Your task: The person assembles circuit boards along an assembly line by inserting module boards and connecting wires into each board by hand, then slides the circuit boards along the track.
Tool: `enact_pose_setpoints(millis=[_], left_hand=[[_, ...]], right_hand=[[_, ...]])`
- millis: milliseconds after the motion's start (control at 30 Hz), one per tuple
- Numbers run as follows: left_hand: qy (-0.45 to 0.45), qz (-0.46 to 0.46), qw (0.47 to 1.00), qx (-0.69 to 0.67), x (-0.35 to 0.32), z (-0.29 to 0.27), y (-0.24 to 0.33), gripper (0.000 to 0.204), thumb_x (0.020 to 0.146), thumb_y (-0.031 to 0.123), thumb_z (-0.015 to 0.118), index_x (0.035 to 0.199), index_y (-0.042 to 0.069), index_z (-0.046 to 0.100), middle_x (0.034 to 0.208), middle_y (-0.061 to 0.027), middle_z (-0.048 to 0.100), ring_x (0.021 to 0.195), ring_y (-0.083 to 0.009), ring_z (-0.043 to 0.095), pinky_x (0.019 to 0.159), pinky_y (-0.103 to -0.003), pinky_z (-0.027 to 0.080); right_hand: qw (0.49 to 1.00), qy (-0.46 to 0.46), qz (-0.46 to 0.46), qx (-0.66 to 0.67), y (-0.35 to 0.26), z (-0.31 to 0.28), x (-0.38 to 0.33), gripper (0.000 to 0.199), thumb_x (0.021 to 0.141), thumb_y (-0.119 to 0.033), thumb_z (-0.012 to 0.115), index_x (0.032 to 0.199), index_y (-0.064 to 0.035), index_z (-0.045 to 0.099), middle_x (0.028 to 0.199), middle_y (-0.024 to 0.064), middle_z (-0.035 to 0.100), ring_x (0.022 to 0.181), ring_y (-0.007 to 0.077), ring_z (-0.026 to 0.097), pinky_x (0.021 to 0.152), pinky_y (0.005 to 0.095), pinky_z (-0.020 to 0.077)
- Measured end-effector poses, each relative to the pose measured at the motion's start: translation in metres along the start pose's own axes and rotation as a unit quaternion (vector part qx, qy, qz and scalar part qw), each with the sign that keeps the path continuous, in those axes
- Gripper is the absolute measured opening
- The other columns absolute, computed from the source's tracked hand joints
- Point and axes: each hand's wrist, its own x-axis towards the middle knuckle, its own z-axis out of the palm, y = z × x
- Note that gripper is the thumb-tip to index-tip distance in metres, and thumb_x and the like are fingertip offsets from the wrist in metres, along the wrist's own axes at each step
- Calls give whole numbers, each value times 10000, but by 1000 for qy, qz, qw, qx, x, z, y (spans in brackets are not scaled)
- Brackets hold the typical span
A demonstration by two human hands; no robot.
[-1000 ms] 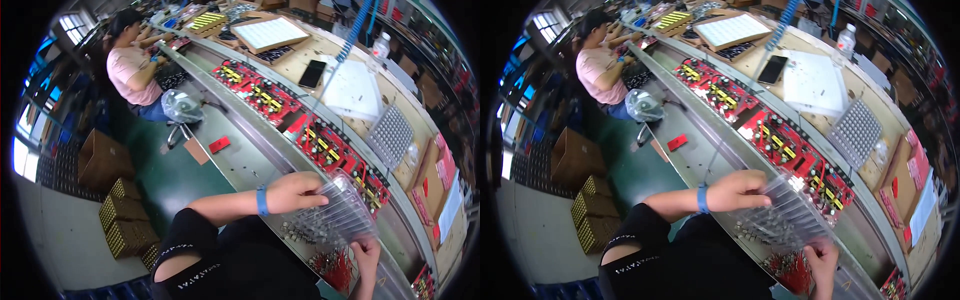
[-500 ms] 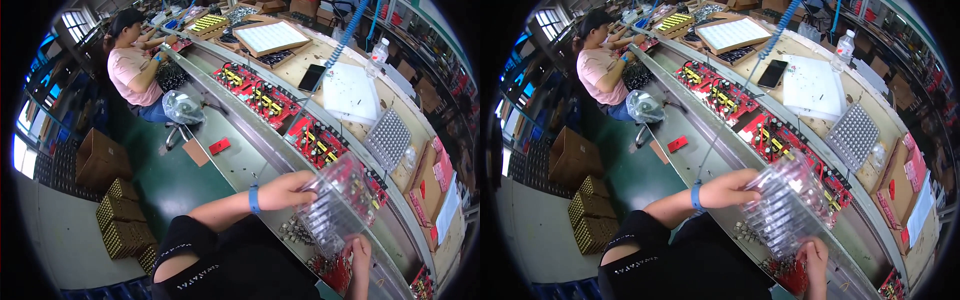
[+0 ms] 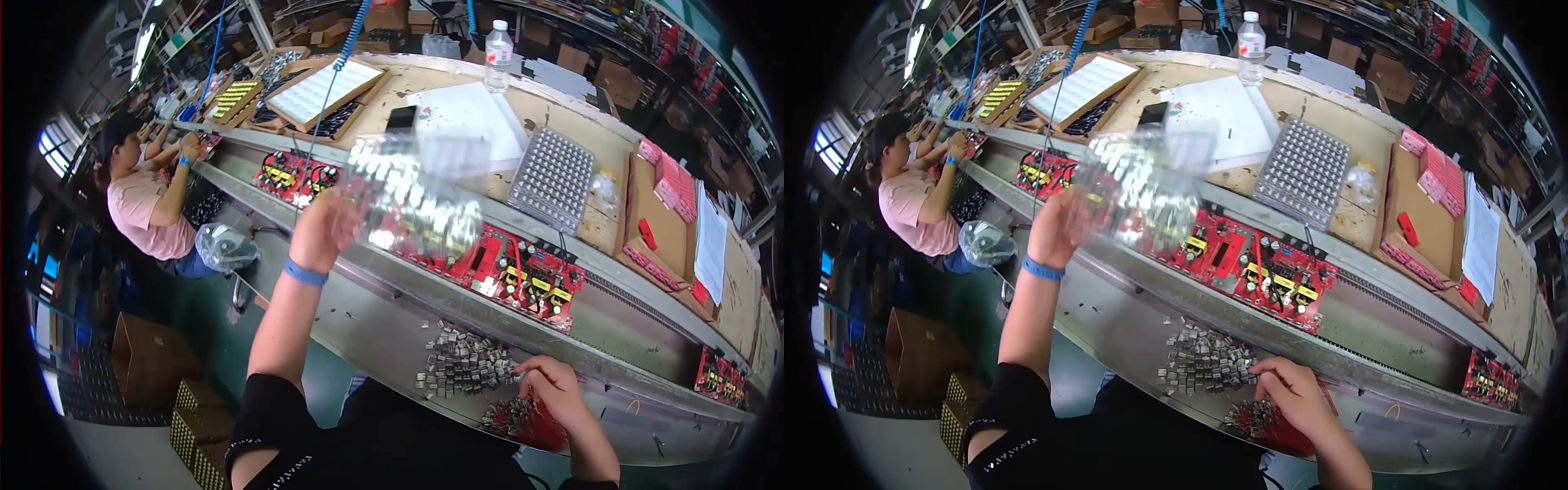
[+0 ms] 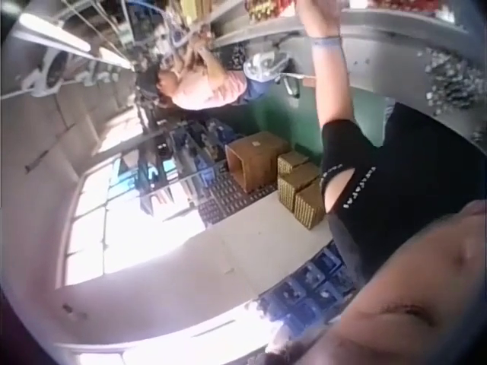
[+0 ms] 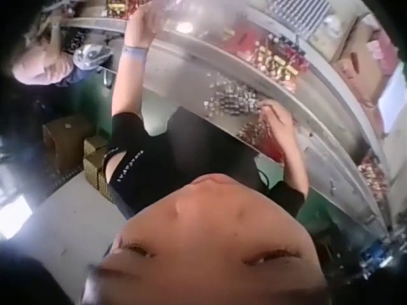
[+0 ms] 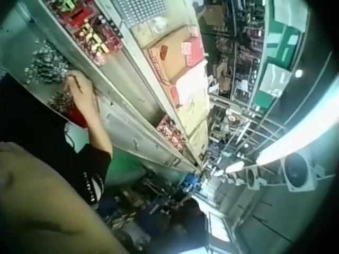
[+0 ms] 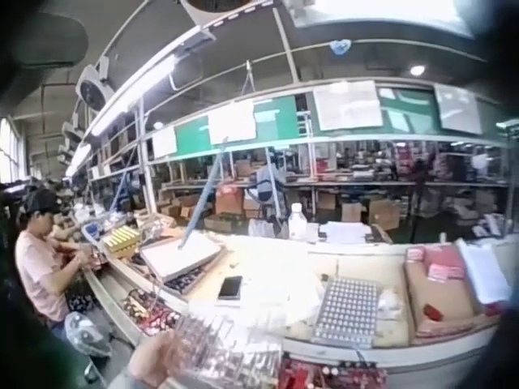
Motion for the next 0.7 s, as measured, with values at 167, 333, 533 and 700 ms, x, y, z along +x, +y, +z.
enact_pose_setpoints(millis=[167, 333, 533, 700], left_hand=[[14, -6, 996, -83, 135, -8, 10, 218, 1022, 239, 522, 1151, 72, 577, 1113, -98, 694, 998, -269, 692, 820, -356, 576], [157, -71, 976, -134, 235, 19, 0, 198, 1063, 234, 522, 1215, 112, 555, 1252, -59, 701, 1158, -254, 628, 951, -416, 540], [177, -156, 953, -188, 321, 5, -44, 366, 1073, 226, 520, 1355, -3, 469, 1364, -167, 610, 1235, -317, 603, 1044, -467, 505], [-100, -1, 985, 144, 276, -200, 89, 588, 1045, 147, 486, 1495, -128, 227, 1528, -322, 388, 1465, -417, 353, 1211, -548, 336]], right_hand=[[997, -6, -52, -57, -2, -2, -1, 178, 1036, -94, 558, 1136, -3, 674, 802, 48, 700, 705, 101, 649, 655, 256, 505], [997, 11, -23, -71, -4, -3, -2, 165, 1023, -90, 588, 1130, -4, 680, 797, 50, 699, 742, 116, 677, 709, 278, 535], [993, 30, -49, -105, 4, -7, 2, 169, 1016, -121, 623, 1151, -40, 684, 814, 70, 710, 727, 145, 697, 685, 301, 539], [984, -83, -139, -81, -3, -14, -1, 176, 1018, -132, 619, 1158, -44, 678, 815, 80, 710, 727, 165, 700, 687, 313, 542]])
